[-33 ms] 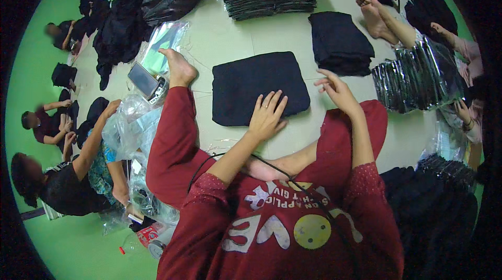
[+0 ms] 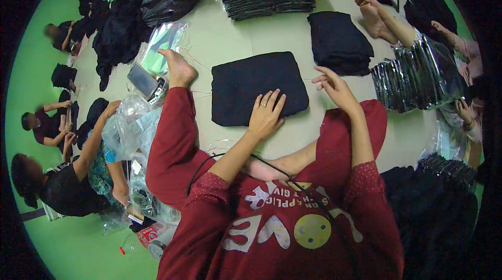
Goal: The person folds black t-shirts by hand on the floor, smoothing and aligning each piece before folding it into a compact rectangle. The folded shirts are stacked in a pile, and the person occasionally places a folded shirt into a clear plastic bag.
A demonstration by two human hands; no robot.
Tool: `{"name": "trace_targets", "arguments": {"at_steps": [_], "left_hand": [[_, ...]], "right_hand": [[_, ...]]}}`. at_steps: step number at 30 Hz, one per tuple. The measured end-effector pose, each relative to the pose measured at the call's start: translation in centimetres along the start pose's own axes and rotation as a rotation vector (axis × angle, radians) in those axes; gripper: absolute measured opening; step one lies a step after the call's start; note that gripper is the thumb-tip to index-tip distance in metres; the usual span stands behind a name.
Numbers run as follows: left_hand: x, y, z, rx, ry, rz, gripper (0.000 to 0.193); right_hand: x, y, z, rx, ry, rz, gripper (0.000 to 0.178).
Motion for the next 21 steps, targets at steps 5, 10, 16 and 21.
{"name": "trace_targets", "arguments": {"at_steps": [5,10,16,21], "left_hand": [[0.2,0.7,1.0,-0.05,0.013,0.003,0.077],[2.5,2.8,0.8,0.078,-0.118,-0.014,0.062],[8.2,7.3,2.2,0.233,-0.564,-0.253,0.047],[8.7,7.9,2.4,0.415,-0.69,-0.283,0.045]], "right_hand": [[2.1,2.5,2.7,0.102,0.005,-0.027,0.045],[1.9,4.1,6.8,0.237,-0.146,-0.111,0.052],[0.2,4.0,10.7,0.2,-0.734,-0.163,0.078],[-0.3,5.4,10.1,0.178,-0.812,-0.077,0.08]]}}
Point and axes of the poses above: each hand's wrist, its own y-axis towards the middle knuckle, its own z-axis out of the palm, x = y × z, the point moved 4 cm from there along y, towards the middle knuckle, and after that the axes turned 13 degrees about y, right-handed, at the moved point
